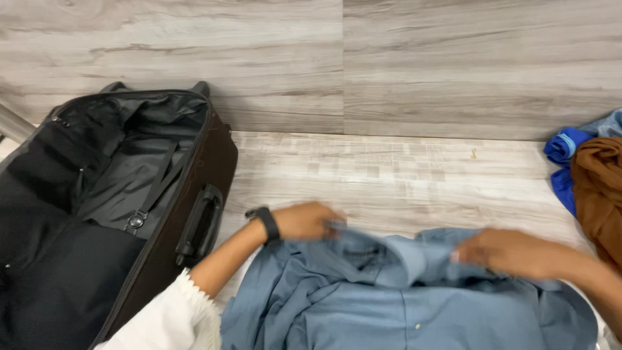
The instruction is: The person folds a light blue shirt and a pair of black trousers on a tiled floor. They carefully button the shirt, fold the sleeves, and smooth the fabric before placing it into a brown suitcase. The trousers are folded neatly and placed on top of the shirt inside the suitcase, which is then zipped closed.
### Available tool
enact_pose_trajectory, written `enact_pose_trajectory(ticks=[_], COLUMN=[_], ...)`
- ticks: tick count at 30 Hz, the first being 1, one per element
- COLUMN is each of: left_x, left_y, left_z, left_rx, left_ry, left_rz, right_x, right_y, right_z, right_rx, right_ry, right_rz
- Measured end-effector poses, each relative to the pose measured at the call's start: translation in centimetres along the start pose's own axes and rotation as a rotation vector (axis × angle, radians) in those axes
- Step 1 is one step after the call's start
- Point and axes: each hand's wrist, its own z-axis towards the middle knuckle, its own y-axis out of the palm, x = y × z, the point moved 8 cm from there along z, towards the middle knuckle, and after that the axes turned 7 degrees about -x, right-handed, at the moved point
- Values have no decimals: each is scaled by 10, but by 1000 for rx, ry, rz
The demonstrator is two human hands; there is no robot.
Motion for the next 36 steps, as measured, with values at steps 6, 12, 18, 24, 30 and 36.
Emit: enact_pose_trajectory(ticks=[6,12,18,24,30,36], left_x=[38,22,-43,-41,-29,-17], left_y=[-129,-42,32,50,43,38], left_z=[-15,52,85,62,40,36], left_rx=[1219,826,656,657,656,842], left_ry=[-218,-144,-162,-279,-372,-207], left_rz=[484,224,287,253,-20,85], right_x=[-57,-71,-65,-51,-45,-68], right_y=[-113,-86,-21,16,21,7], right_z=[-92,-15,62,72,65,41], right_rx=[1550,1206,1030,918,740,934], right_ry=[-67,-395,-366,-407,-400,-398], right_rz=[-475,168,239,83,64,113])
